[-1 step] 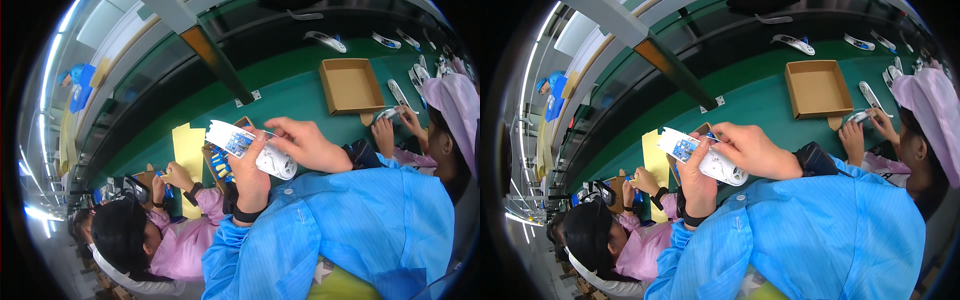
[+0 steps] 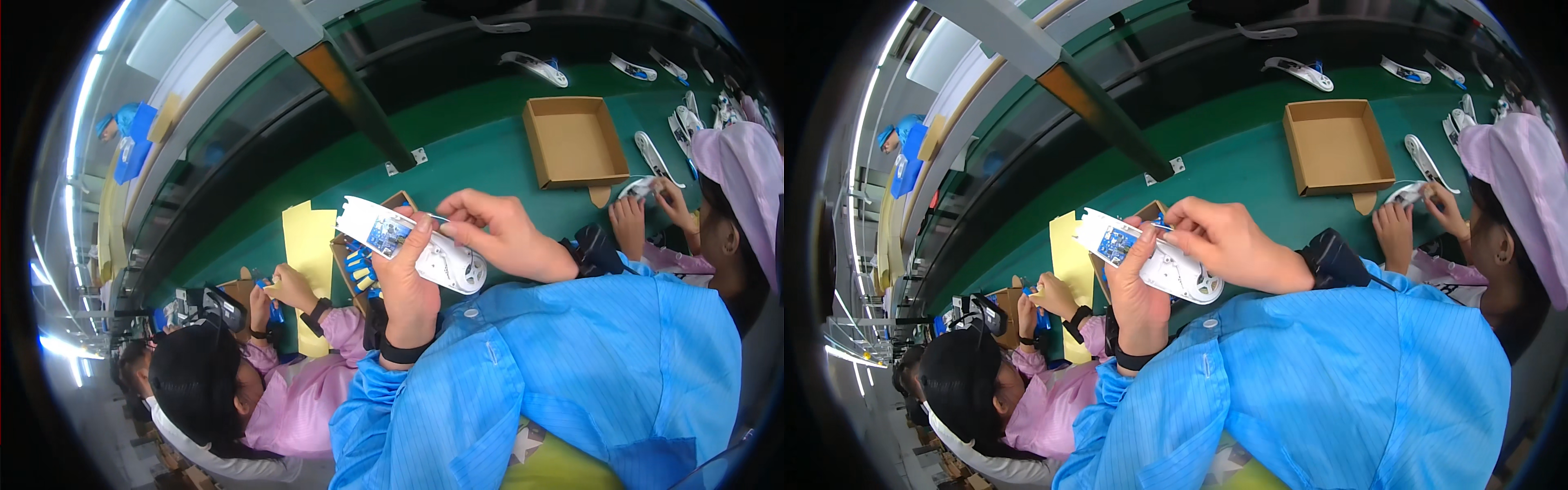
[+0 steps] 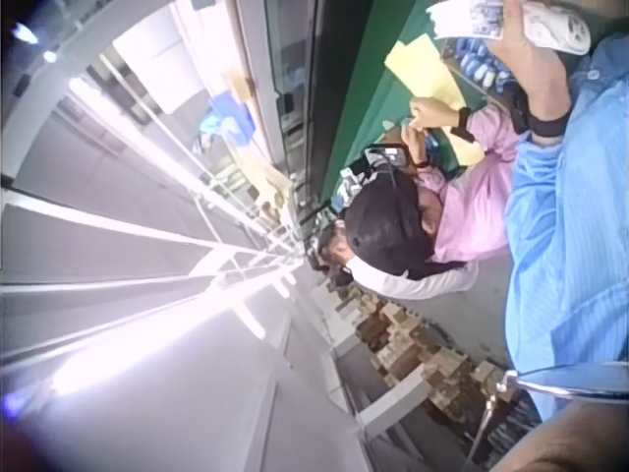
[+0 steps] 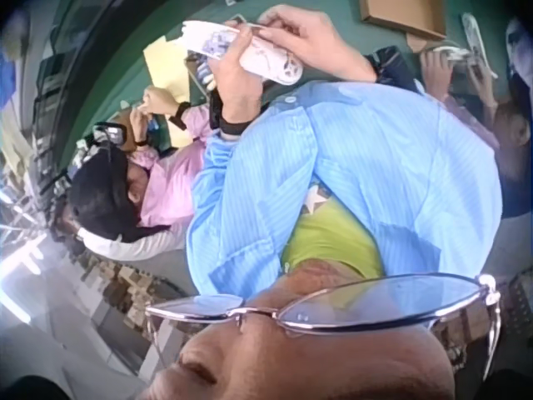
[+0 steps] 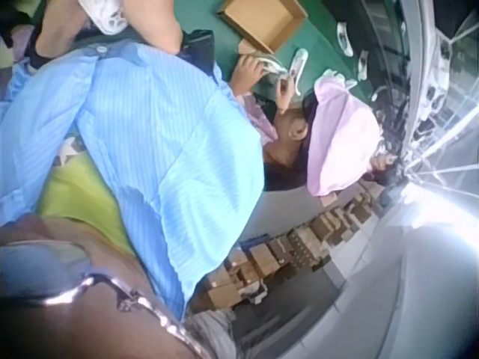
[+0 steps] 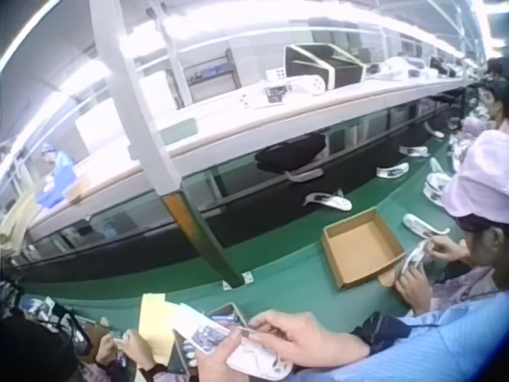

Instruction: The worker is assembling electronic components, including wiring and PCB boards, into white plastic housings for a product at an assembly line.

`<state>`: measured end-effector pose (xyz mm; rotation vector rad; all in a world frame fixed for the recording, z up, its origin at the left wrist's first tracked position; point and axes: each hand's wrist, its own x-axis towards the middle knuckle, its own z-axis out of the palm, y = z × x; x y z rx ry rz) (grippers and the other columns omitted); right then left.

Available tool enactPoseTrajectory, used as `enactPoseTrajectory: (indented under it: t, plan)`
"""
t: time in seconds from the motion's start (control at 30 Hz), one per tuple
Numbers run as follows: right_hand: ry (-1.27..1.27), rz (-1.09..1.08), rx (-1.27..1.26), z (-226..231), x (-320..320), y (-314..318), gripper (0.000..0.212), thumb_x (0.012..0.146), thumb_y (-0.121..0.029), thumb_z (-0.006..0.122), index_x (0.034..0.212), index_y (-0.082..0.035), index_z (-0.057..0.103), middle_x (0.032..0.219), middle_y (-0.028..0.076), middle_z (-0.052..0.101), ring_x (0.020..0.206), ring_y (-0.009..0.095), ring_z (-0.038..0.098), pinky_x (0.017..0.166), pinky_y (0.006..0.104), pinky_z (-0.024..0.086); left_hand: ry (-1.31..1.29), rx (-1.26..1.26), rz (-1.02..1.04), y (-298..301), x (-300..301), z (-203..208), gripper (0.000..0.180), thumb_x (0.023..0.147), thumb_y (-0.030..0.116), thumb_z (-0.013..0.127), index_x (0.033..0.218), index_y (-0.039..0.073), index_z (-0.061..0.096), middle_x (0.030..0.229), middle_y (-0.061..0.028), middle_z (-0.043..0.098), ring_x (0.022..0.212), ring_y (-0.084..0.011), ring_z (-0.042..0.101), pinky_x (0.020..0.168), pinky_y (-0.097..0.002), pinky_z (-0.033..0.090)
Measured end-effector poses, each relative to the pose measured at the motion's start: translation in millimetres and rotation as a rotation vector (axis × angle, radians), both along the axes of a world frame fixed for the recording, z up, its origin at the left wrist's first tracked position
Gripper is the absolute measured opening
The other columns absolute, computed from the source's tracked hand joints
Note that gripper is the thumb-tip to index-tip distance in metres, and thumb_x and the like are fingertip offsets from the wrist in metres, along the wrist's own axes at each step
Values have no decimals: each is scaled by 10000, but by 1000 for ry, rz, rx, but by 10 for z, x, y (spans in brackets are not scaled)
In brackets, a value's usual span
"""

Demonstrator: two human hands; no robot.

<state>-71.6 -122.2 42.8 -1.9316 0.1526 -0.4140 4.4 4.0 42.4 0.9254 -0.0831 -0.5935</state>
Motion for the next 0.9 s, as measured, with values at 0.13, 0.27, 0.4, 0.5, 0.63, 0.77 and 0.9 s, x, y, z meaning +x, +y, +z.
enactPoseTrajectory:
  t: [0.13,0.27,0.4,0.5,0.63,0.77,0.9]
  plan:
    - [-84,154,692,-81,34,-89,197,908,-167,568,940,26,591,769,29,605,710,69,546,665,239,467,10,-55,-26,-17,26,1,302,808,6,661,1065,13,503,920,-87,593,861,-189,602,769,-305,480]
    - [-44,239,976,-137,58,-150,145,891,-130,586,904,14,592,755,28,601,719,79,553,658,232,454,-1,-80,-44,-42,56,-45,299,795,-8,660,1060,12,524,937,-99,612,862,-205,609,794,-316,483]
    - [-162,-35,414,-69,23,-76,103,860,-86,608,866,15,588,769,26,591,705,97,544,657,246,451,-30,-75,-46,-118,49,-8,285,799,6,671,1048,11,532,905,-92,618,857,-184,608,786,-300,481]
    - [-387,-191,-125,-63,63,-79,83,752,0,647,801,7,580,718,83,574,632,183,549,579,296,435,-51,-58,-30,-140,44,-2,275,800,19,680,1035,8,537,884,-89,621,830,-174,614,763,-287,487]
    - [-482,-221,-335,-49,73,-94,103,715,22,642,792,-6,581,705,106,571,618,243,555,563,324,429,-126,26,-8,-141,64,-8,263,803,20,682,1021,19,534,890,-85,602,832,-173,608,754,-294,481]
    - [-257,-121,310,-36,26,-94,75,794,-38,640,847,12,622,730,54,602,641,114,550,571,260,427,-73,14,-29,-130,78,-1,268,797,14,686,1018,20,534,884,-77,600,835,-171,608,751,-286,478]
    - [-194,-56,276,24,-4,-105,102,823,-76,641,871,14,643,742,31,609,662,56,516,569,224,417,-116,8,-13,-105,56,34,268,789,5,687,1009,11,534,885,-83,607,824,-170,608,754,-285,480]
